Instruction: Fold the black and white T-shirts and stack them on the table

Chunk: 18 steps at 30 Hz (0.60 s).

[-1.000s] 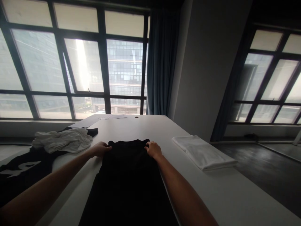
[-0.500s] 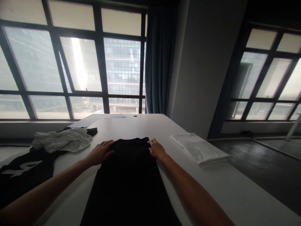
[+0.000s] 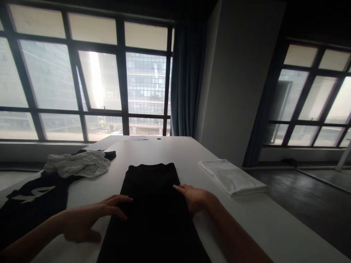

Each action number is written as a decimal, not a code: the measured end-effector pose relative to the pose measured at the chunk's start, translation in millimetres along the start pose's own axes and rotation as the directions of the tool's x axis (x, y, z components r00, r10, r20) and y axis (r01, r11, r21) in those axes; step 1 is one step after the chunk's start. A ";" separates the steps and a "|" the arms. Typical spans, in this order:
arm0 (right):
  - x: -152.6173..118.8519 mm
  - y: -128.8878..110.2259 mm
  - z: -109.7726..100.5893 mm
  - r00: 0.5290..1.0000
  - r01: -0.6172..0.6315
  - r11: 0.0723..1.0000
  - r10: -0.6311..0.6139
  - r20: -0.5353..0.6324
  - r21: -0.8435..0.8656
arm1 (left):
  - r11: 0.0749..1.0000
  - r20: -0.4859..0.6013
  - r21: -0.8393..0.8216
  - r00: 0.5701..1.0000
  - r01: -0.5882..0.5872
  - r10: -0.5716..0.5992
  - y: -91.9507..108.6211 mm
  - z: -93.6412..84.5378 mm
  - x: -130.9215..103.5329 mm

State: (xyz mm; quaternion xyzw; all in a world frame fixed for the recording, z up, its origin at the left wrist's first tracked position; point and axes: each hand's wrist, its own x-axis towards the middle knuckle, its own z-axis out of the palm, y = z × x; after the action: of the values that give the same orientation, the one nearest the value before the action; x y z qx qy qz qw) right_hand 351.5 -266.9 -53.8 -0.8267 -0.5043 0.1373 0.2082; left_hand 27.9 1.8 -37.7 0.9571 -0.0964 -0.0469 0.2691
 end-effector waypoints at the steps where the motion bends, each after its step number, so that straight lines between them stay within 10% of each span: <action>1: -1.5 -0.6 2.0 0.998 0.000 1.000 0.000 0.056 -0.007 | 1.000 0.046 -0.014 0.999 -0.016 0.017 6.4 2.9 0.3; 10: -21.9 -47.0 -19.6 0.951 0.214 0.969 -0.235 0.202 0.119 | 0.986 0.003 -0.045 0.987 -0.163 0.163 45.2 8.6 16.3; 18: -21.6 -58.5 -35.3 0.870 0.308 0.820 -0.448 0.207 0.482 | 0.911 -0.257 -0.412 0.956 0.024 -0.142 28.9 -9.0 14.3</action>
State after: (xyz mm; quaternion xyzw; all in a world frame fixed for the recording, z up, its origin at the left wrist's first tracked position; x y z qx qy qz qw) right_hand 311.7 -269.7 5.8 -0.6086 -0.6430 0.3297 0.3278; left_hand 38.5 -20.8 -15.5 0.8807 -0.0044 0.0589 0.4700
